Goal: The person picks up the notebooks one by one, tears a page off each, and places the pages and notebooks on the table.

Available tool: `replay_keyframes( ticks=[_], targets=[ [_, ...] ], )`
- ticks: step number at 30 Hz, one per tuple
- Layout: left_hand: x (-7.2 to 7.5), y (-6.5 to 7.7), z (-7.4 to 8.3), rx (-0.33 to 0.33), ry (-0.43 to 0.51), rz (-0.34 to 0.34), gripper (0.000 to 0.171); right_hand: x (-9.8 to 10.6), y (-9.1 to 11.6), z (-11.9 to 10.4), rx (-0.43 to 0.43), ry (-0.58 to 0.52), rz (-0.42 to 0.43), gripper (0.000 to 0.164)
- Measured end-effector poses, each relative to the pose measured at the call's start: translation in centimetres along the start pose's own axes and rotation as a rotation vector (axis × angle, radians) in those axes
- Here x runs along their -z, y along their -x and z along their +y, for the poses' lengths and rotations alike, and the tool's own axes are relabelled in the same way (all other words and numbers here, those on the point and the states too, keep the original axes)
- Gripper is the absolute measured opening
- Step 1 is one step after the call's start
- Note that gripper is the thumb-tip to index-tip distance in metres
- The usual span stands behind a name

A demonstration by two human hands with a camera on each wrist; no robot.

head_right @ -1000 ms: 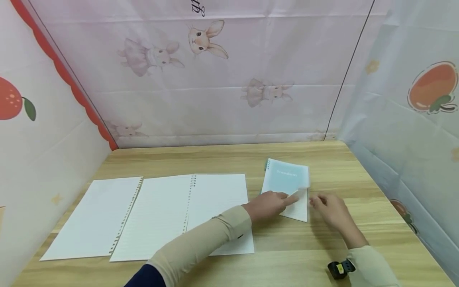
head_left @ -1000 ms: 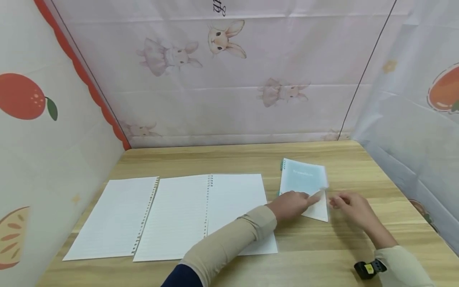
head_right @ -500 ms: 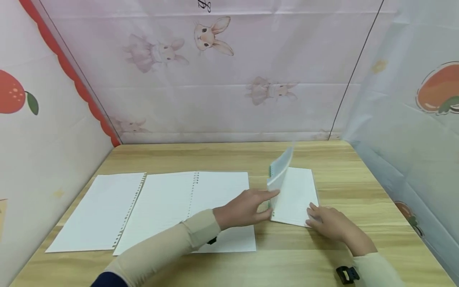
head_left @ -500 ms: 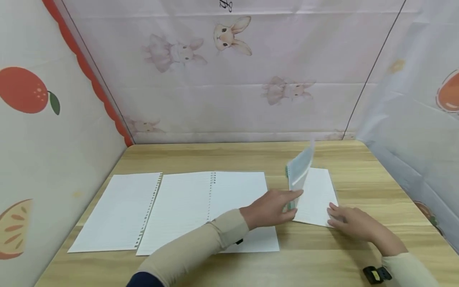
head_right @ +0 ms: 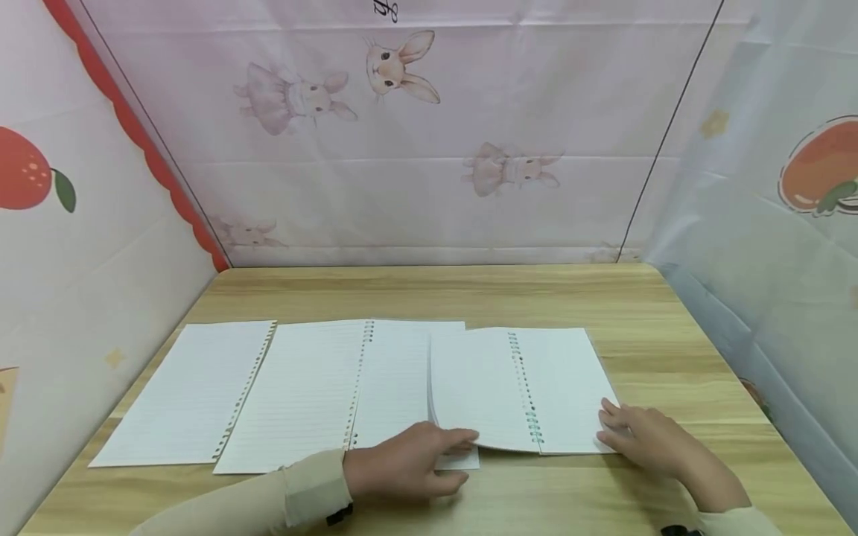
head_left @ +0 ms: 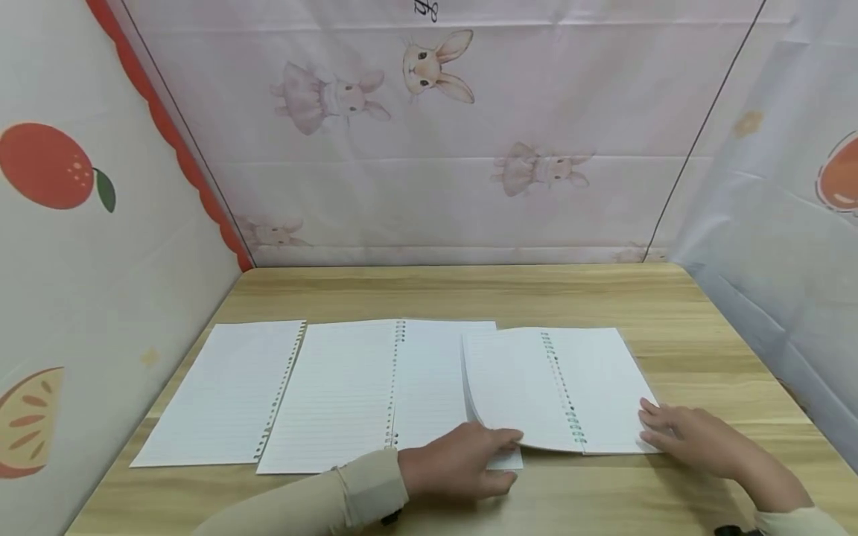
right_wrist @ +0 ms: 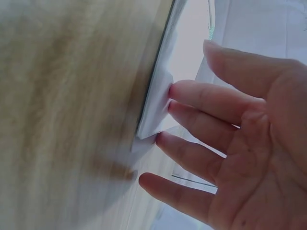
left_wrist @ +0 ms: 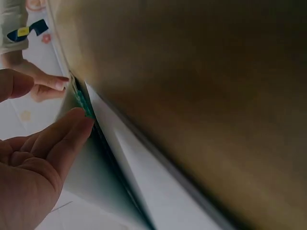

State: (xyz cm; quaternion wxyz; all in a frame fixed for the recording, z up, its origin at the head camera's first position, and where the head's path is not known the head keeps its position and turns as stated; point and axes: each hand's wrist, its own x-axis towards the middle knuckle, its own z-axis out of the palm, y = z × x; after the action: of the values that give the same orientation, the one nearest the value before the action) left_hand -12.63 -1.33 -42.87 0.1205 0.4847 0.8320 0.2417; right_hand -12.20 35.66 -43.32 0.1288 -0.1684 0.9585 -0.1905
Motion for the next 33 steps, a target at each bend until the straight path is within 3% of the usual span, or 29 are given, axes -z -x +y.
replay_keyframes(
  ticks=[6, 8, 10, 13, 16, 23, 26, 29, 33],
  targets=[
    [0.2, 0.3, 0.1, 0.06, 0.359, -0.147, 0.052, -0.3, 0.9, 0.2, 0.009, 0.026, 0.044, 0.049],
    [0.5, 0.2, 0.0, 0.082, 0.438, -0.177, 0.052, -0.4, 1.0, 0.2, 0.002, 0.031, 0.052, 0.049],
    [0.7, 0.0, -0.1, 0.093, 0.457, -0.187, 0.051, -0.5, 1.1, 0.1, -0.006, 0.027, 0.053, 0.049],
    [1.0, -0.5, -0.3, 0.064, 0.386, -0.17, 0.04, -0.4, 1.1, 0.0, -0.015, 0.022, 0.047, 0.05],
    [1.8, -1.7, -0.4, 0.035, 0.244, -0.122, 0.026, -0.3, 1.0, 0.0, -0.013, 0.033, 0.04, 0.048],
    [4.3, -6.2, -0.5, 0.041, -0.093, 0.02, 0.022, 0.1, 0.7, -0.3, -0.009, 0.058, 0.014, 0.044],
    [4.3, -8.6, -0.9, 0.092, -0.273, 0.052, 0.036, 0.8, 0.3, -0.4, 0.006, 0.035, -0.011, 0.041],
    [3.3, -10.6, -1.8, 0.163, -0.382, 0.014, 0.065, 1.9, -0.6, -0.4, -0.009, -0.018, -0.062, 0.043],
    [1.5, -12.3, -3.0, 0.259, -0.411, -0.069, 0.103, 3.1, -1.6, -0.5, -0.038, -0.062, -0.021, 0.048]
  ],
)
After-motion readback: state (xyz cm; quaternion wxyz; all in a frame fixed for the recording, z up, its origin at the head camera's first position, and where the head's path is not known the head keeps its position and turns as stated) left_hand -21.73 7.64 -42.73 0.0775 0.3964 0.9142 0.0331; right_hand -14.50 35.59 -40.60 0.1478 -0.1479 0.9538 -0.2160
